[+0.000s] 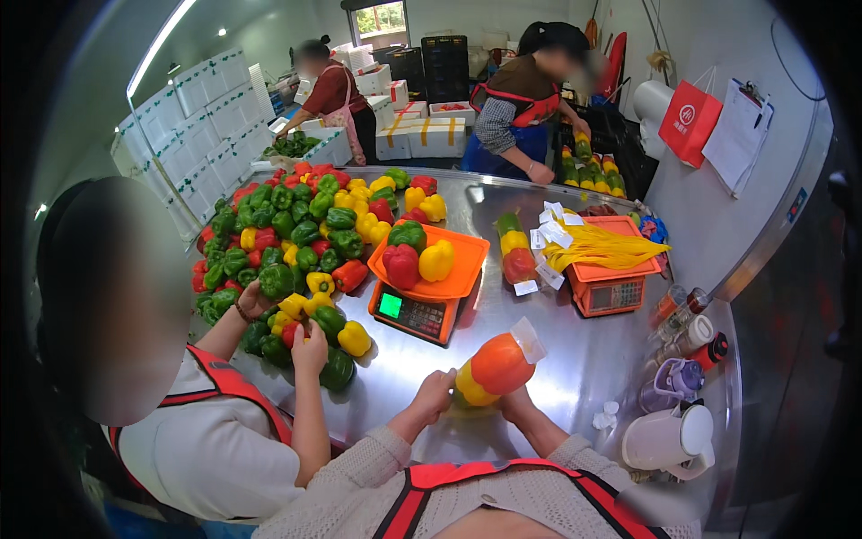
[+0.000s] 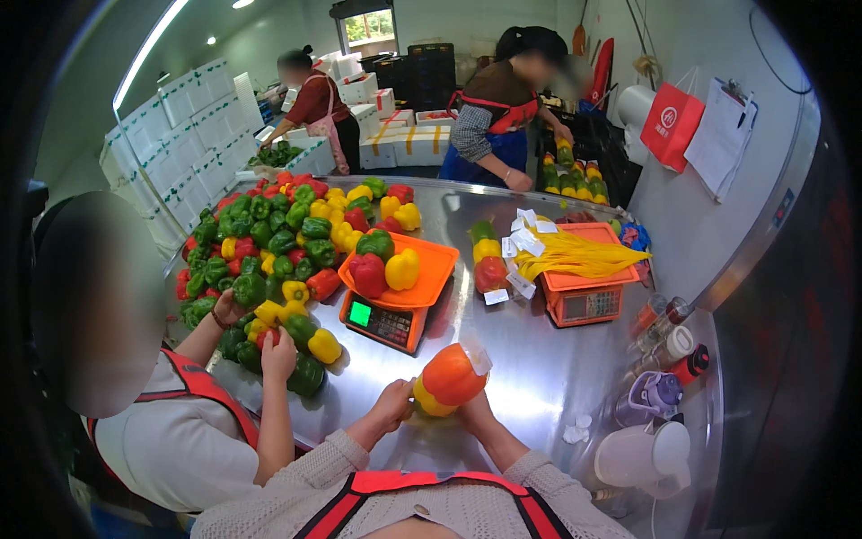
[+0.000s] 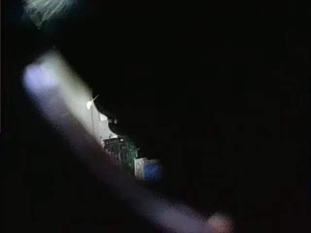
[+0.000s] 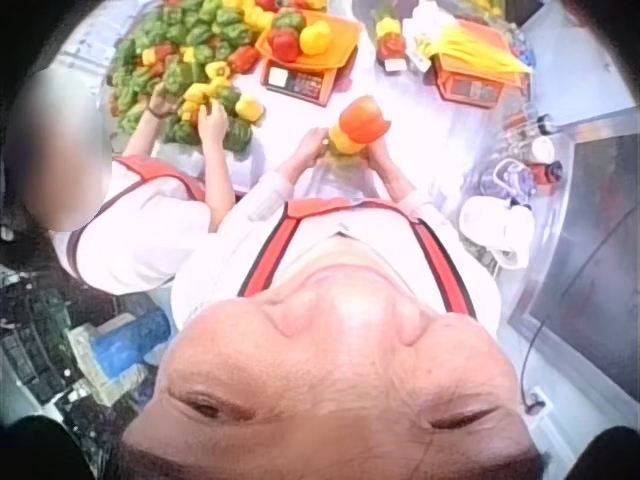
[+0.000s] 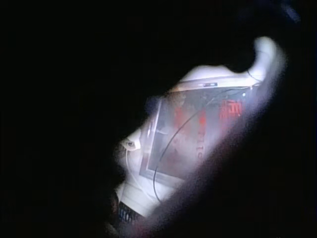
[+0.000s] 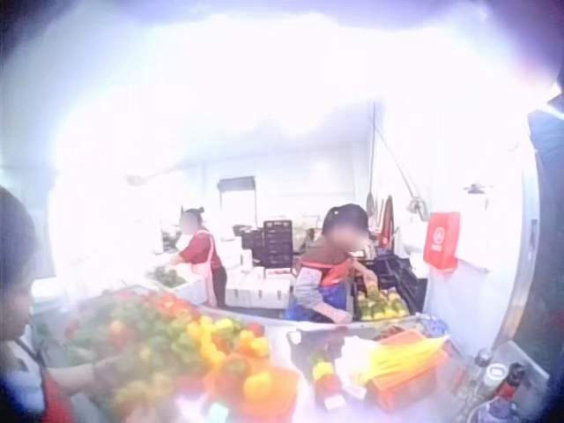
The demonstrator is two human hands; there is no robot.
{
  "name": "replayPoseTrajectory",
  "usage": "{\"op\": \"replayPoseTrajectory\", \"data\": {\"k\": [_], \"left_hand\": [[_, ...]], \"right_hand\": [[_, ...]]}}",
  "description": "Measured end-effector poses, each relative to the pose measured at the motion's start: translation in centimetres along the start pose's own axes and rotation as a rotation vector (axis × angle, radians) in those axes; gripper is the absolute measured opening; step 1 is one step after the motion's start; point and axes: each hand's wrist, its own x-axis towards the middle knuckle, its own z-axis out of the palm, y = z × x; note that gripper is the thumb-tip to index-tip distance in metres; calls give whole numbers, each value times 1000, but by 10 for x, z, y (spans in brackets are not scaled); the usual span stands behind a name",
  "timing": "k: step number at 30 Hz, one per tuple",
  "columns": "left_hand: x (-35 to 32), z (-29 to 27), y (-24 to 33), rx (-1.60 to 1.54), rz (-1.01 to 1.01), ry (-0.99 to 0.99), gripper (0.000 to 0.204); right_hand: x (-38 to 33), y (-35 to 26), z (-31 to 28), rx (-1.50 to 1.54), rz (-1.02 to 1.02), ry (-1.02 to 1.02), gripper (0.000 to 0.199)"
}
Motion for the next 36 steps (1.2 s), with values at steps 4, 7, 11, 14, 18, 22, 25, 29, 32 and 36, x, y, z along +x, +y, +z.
{"op": "replayPoseTrajectory", "data": {"k": [4,7,11,14,18,22,25,29,32,36], "left_hand": [[-16,26,22,53,145,69,36],[-30,45,56,100,344,94,32],[-62,68,129,23,609,106,23],[-97,97,185,239,970,95,27],[-155,117,226,358,1361,-112,18],[-190,118,229,591,1624,-330,25],[-205,121,220,893,1669,-411,29],[-206,128,214,1209,1730,-471,34],[-205,129,212,1406,1847,-463,29],[-208,130,216,1637,1933,-320,23]], "right_hand": [[5,17,-29,-140,-274,84,35],[45,12,-72,139,79,-50,22],[35,-95,-17,-357,-337,116,20],[20,-154,10,173,-403,-25,15],[-35,-226,51,273,-590,-139,10],[-74,-268,40,-87,-912,-309,5],[-108,-289,27,-729,-1167,-310,8],[-140,-296,27,-1414,-1326,-275,19],[-158,-289,18,-1627,-1336,-240,24],[-170,-279,14,-1636,-1331,-214,24]]}}
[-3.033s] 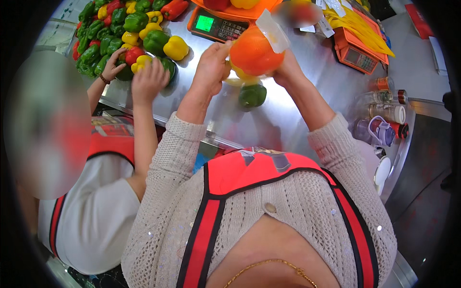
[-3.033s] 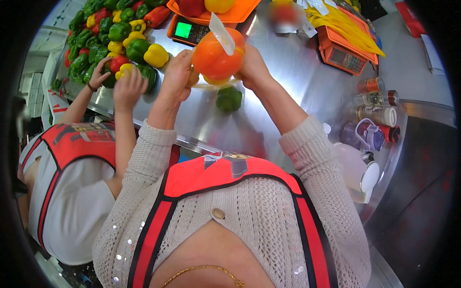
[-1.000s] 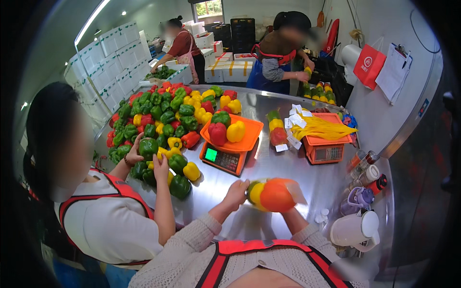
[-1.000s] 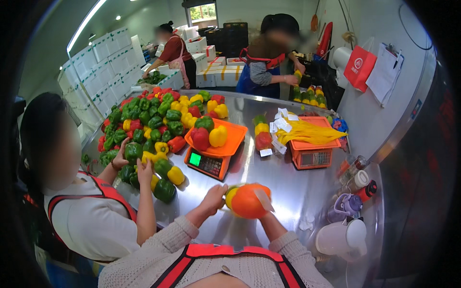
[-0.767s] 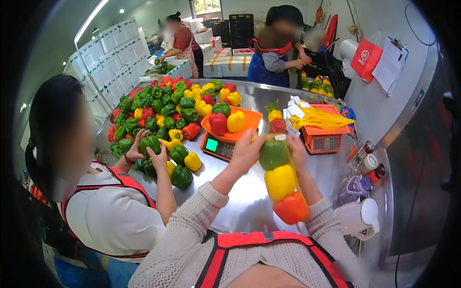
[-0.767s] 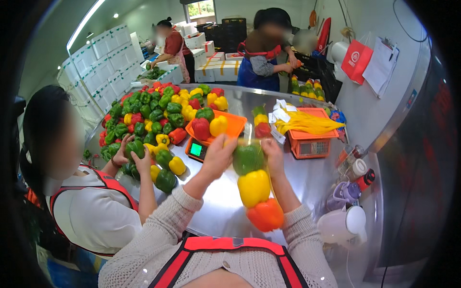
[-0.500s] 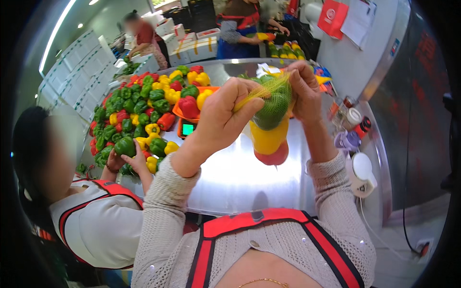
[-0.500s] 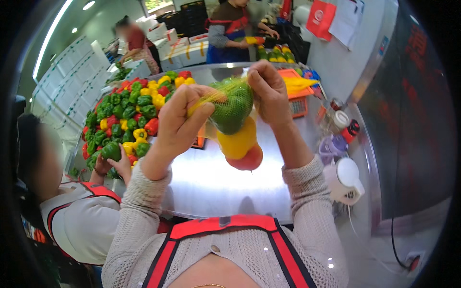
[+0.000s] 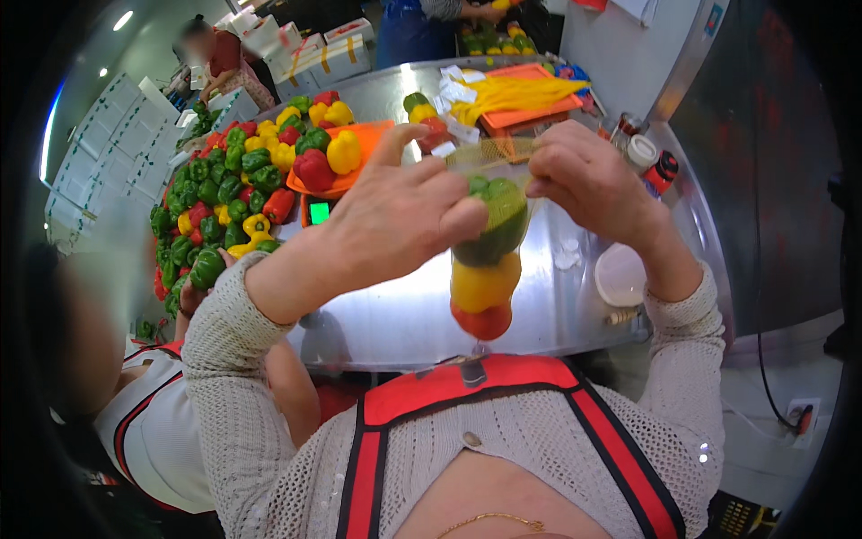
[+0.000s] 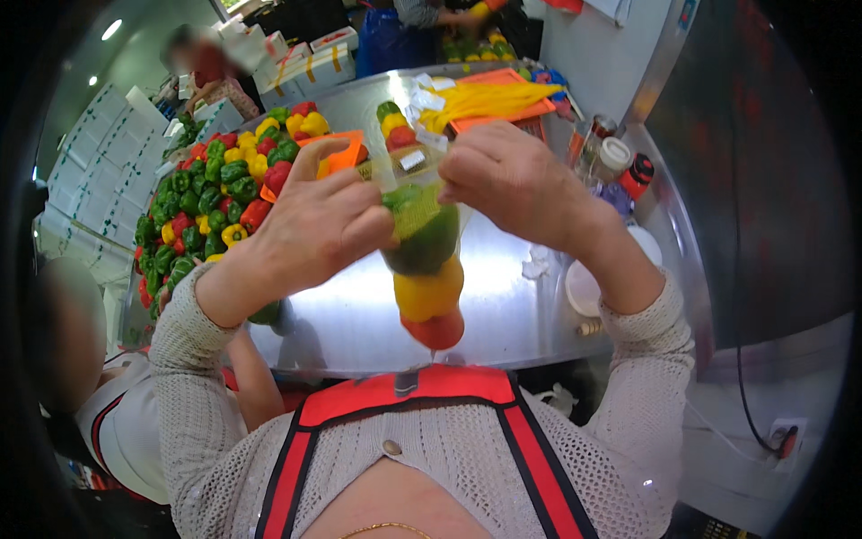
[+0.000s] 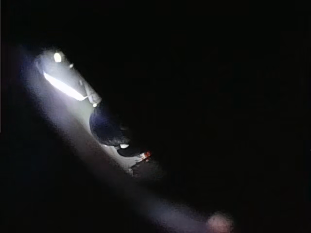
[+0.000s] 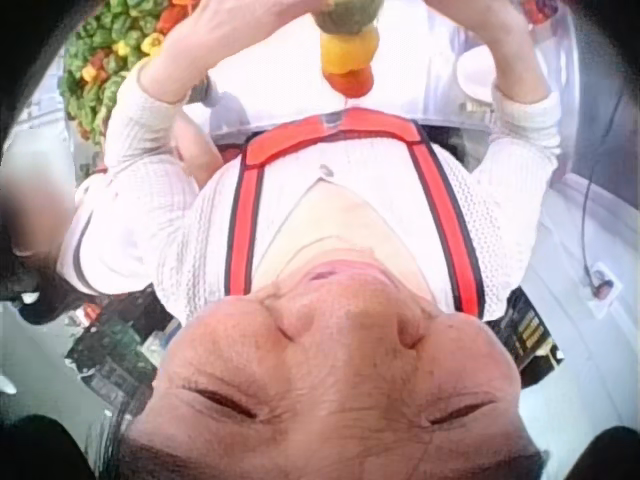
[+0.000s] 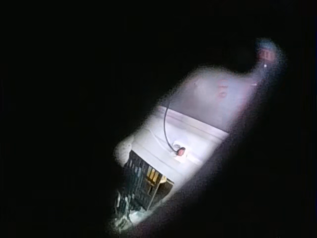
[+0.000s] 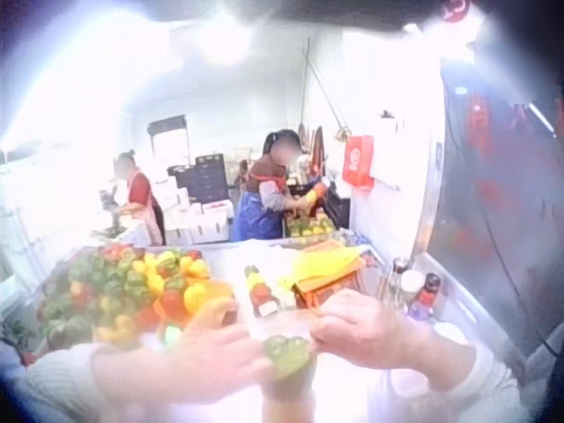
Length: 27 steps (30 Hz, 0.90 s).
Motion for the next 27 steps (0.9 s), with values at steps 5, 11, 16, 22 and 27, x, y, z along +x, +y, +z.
{"op": "replayPoseTrajectory", "data": {"k": [5,11,16,22,27], "left_hand": [[7,17,-5,-291,-118,3,25],[25,34,0,-506,-362,45,71],[27,53,-5,-602,-434,-30,45],[18,28,-28,-468,-441,93,13],[35,24,-17,-358,-146,181,11]], "right_hand": [[-9,-6,-3,48,45,-54,23],[-11,-2,10,140,26,23,20],[-5,-14,27,239,-30,88,22],[-24,-2,16,579,461,540,30],[-23,-17,79,818,501,-28,35]]}}
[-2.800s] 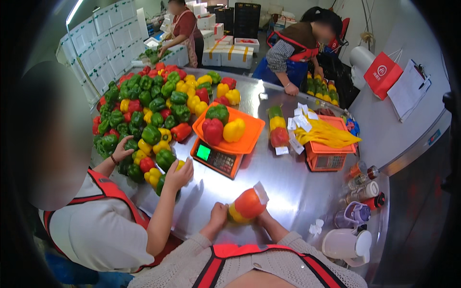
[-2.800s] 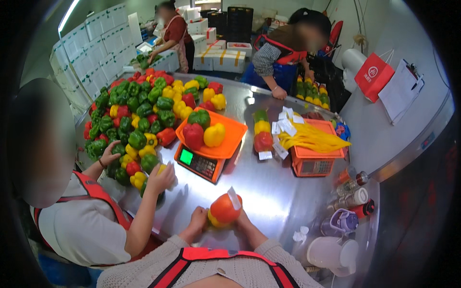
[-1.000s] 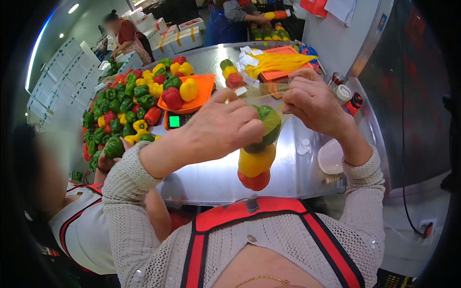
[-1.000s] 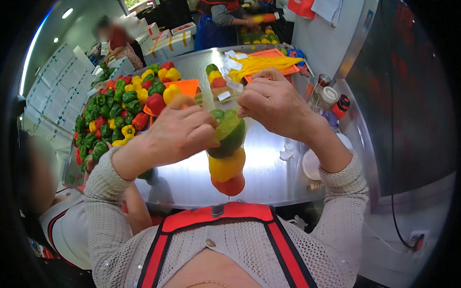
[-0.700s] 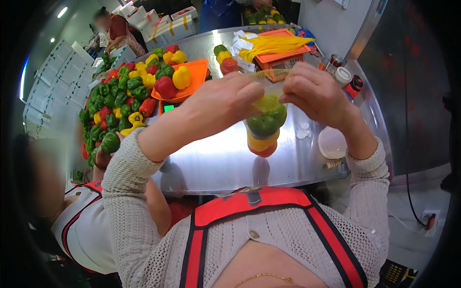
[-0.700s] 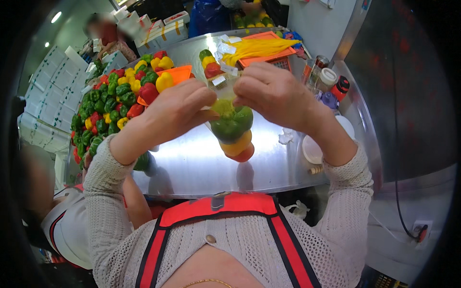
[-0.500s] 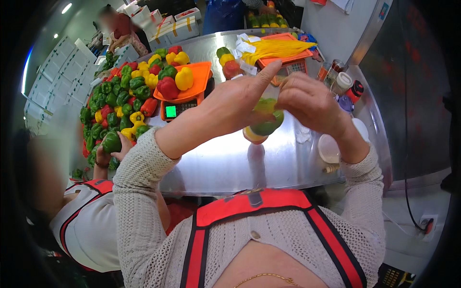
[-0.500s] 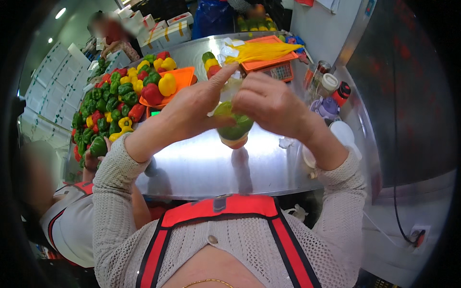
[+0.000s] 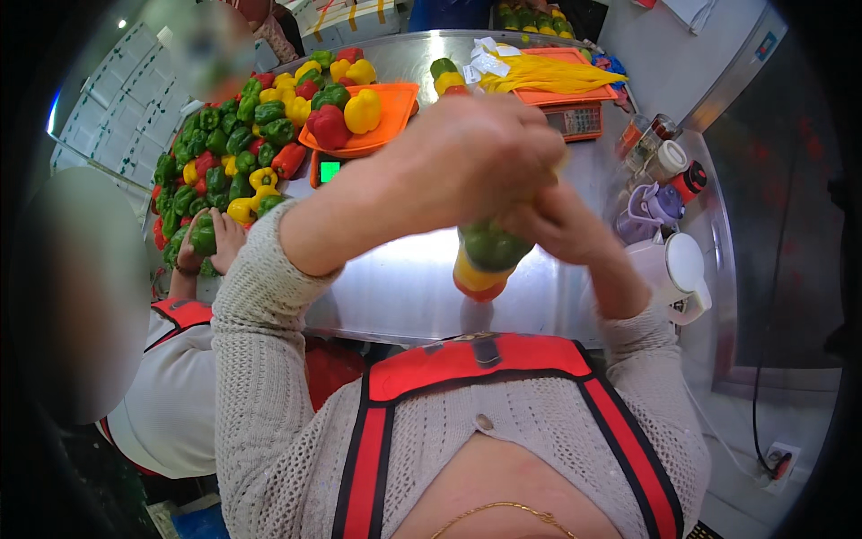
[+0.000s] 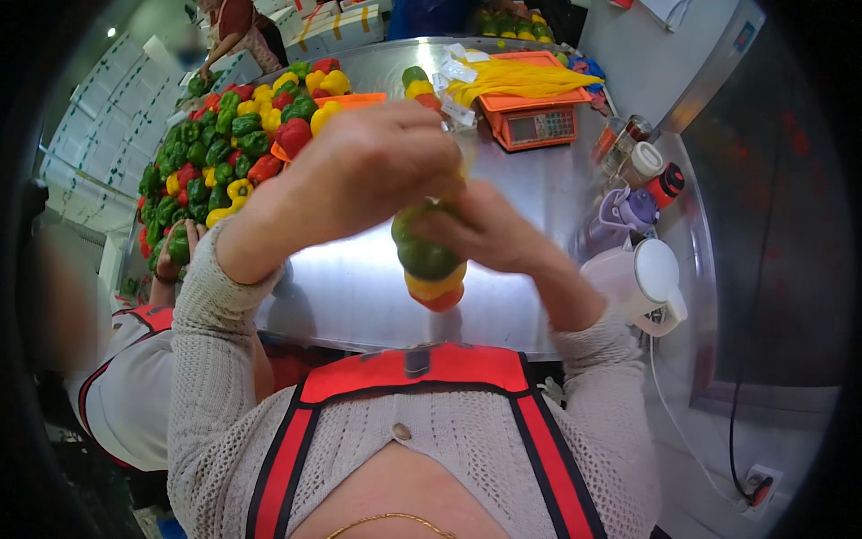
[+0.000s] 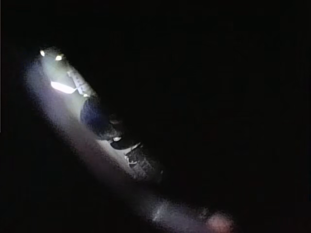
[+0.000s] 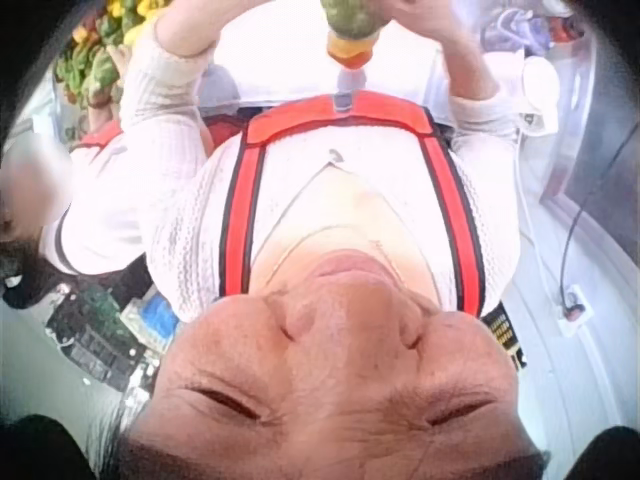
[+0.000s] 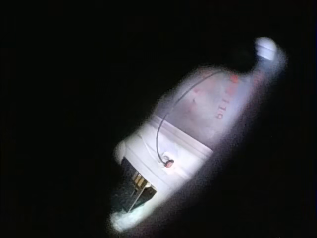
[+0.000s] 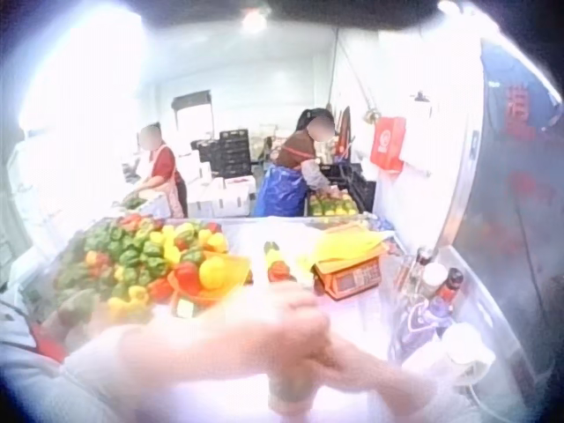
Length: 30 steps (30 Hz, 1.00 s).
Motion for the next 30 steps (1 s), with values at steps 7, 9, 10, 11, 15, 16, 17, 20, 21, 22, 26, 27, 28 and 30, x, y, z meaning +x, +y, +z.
{"op": "replayPoseTrajectory", "data": {"k": [7,9,10,11,15,16,17,20,21,22,26,27,28,30], "left_hand": [[-14,35,-58,-311,-237,392,23],[-31,37,-73,-439,-487,262,31],[-44,54,-80,-460,-641,167,38],[-67,81,-89,-460,-802,76,46],[-160,220,-60,-452,-877,-223,111],[-152,235,-38,-728,-991,-272,115],[-143,239,-19,-536,-969,-386,110],[-151,259,-9,-337,-1010,-535,88],[-147,261,-10,-371,-997,-611,82],[-151,259,-12,-367,-992,-615,79],[-153,264,-17,-376,-930,-636,79],[-151,263,-18,-370,-917,-643,81],[-151,260,-19,-388,-915,-620,84],[-150,253,-15,-428,-911,-576,91]], "right_hand": [[9,78,21,911,277,385,33],[-4,121,14,1037,413,602,34],[-21,152,11,1124,476,705,33],[-30,179,15,1219,533,789,33],[-68,231,54,1233,698,965,31],[-92,268,66,1202,788,1078,29],[-108,297,73,1172,870,1182,27],[-118,292,96,1191,1060,1286,24],[-142,321,98,1316,1020,1303,24],[-142,320,103,1315,1015,1257,25],[-122,281,93,1362,992,1270,26],[-122,282,92,1355,986,1256,27],[-124,284,93,1348,982,1240,27],[-132,292,94,1340,946,1220,27]]}}
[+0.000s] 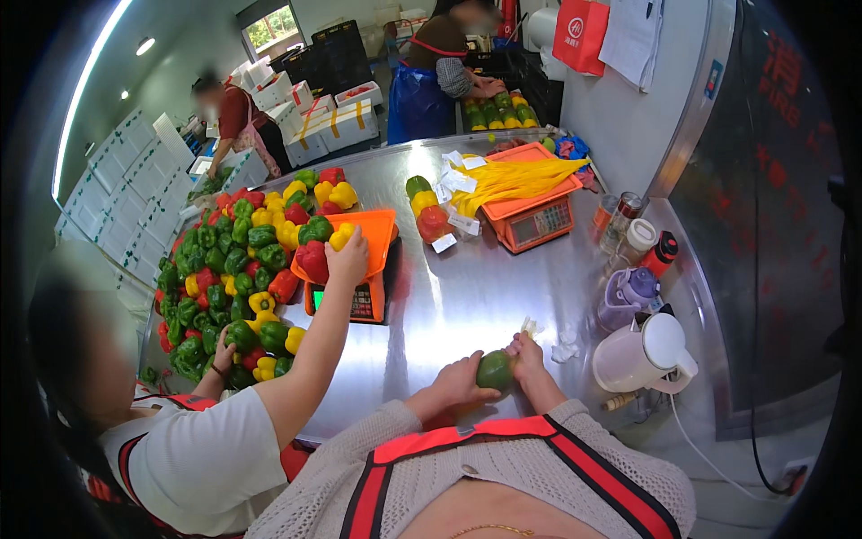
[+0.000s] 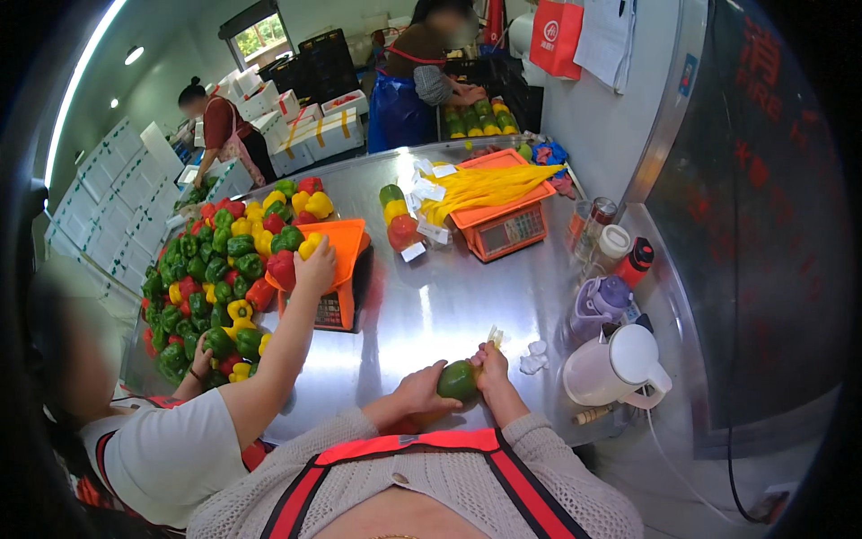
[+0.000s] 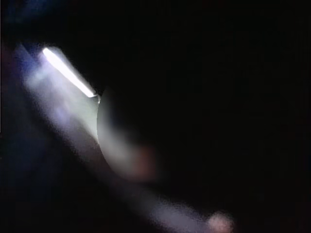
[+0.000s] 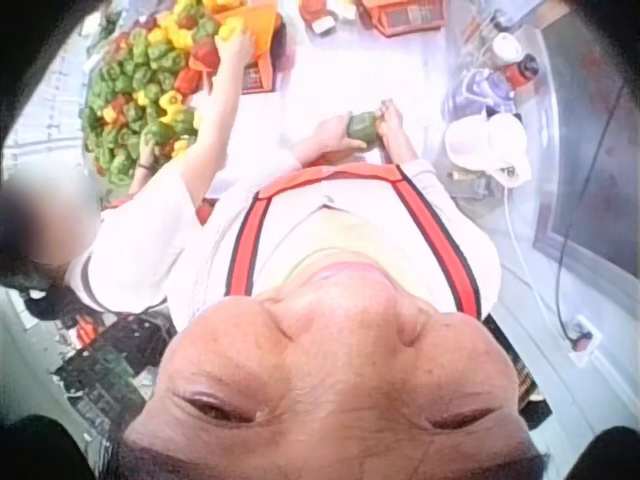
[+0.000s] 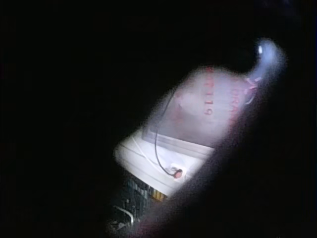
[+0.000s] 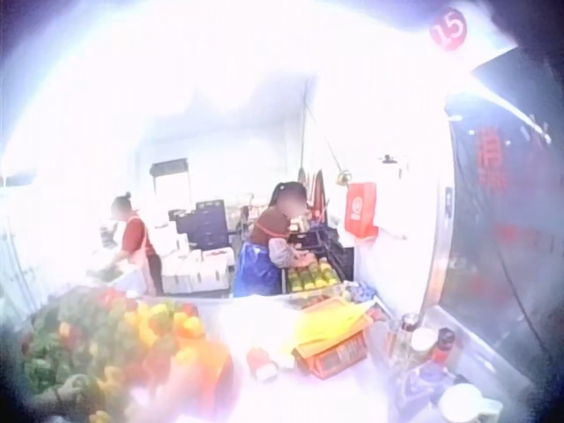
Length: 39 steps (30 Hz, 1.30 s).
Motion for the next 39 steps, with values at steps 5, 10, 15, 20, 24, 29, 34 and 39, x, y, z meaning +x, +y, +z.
{"op": "replayPoseTrajectory", "data": {"k": [5,10,15,20,24,29,34,39], "left_hand": [[-75,15,-19,112,-66,104,108],[-81,26,-26,162,-161,128,112],[-73,25,-6,213,-189,160,107],[-68,23,-9,240,-210,83,102],[-63,14,-5,217,-220,-55,99],[-70,23,-13,227,-91,91,97],[-86,45,-55,-239,23,217,100],[-95,-11,-10,85,-100,115,101]], "right_hand": [[21,-14,-11,41,-51,16,26],[17,-6,4,40,-58,57,22],[15,-8,-7,63,-71,61,18],[4,-10,5,126,-44,51,18],[7,-12,2,101,-42,21,25],[8,-12,2,-2,-41,30,29],[5,-16,10,5,-36,73,29],[-9,-22,26,66,-6,16,29]]}}
